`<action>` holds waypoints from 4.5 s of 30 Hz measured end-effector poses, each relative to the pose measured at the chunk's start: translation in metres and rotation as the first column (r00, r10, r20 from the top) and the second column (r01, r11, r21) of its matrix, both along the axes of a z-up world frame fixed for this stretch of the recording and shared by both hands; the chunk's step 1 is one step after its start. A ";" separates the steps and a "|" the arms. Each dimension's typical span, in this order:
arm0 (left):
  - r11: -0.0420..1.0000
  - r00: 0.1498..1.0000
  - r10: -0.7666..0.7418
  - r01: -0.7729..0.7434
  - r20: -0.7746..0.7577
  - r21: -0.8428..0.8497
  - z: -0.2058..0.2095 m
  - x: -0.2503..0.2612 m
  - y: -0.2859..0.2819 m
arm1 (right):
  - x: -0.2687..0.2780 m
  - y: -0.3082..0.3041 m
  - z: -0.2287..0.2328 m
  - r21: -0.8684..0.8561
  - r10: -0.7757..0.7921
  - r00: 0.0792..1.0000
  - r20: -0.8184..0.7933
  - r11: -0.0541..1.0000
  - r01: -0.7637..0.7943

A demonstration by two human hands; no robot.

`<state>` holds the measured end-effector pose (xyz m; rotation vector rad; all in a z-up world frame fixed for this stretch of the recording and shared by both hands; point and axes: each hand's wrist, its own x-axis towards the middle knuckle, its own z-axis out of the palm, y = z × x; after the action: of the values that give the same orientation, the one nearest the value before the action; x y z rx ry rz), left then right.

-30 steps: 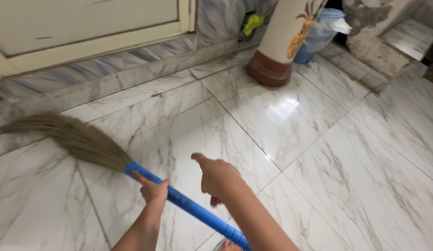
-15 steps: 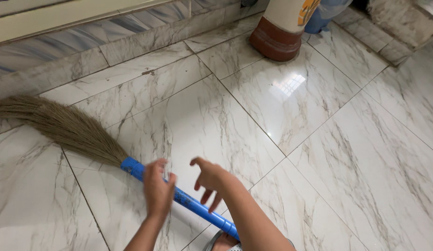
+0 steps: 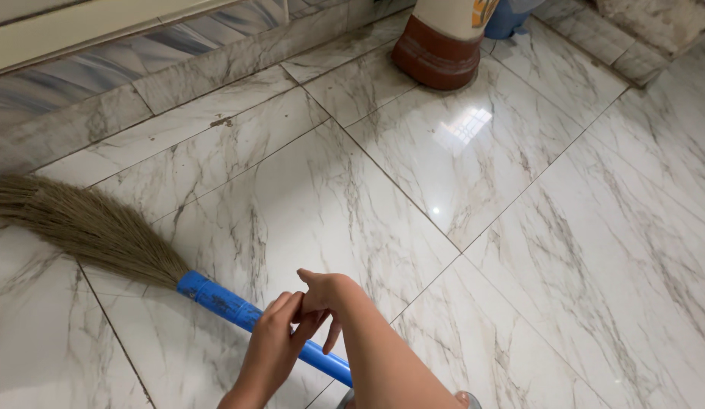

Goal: The person sweeps a tiled floor using a broom, moving dirt and debris along the baseboards and around a sink pedestal.

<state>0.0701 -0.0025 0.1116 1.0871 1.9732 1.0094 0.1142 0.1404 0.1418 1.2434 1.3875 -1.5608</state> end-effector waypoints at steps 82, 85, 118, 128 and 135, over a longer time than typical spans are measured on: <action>0.910 0.486 0.327 -0.394 0.811 -0.131 0.019 -0.029 -0.038 | -0.024 0.003 0.041 0.110 0.363 0.929 -0.068 0.928 -0.355; 0.897 0.489 0.379 -0.401 0.785 -0.184 0.024 -0.024 -0.036 | -0.025 0.004 0.038 0.094 0.380 0.923 -0.060 0.923 -0.373; 0.872 0.412 0.294 -0.485 0.863 -0.065 0.049 -0.037 -0.032 | -0.037 -0.003 0.063 0.182 0.292 0.932 -0.216 0.950 -0.256; 0.879 0.351 0.203 -0.476 0.914 -0.013 0.055 -0.048 -0.042 | -0.044 -0.014 0.079 0.191 0.366 0.905 -0.219 0.925 -0.328; 0.885 0.348 0.119 -0.462 0.930 0.060 0.041 -0.054 -0.041 | -0.050 -0.008 0.071 0.139 0.389 0.897 -0.211 0.920 -0.366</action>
<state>0.0162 -0.0439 0.1526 0.1003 1.0530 1.7003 0.0639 0.1320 0.2124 0.7914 1.7538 -1.4088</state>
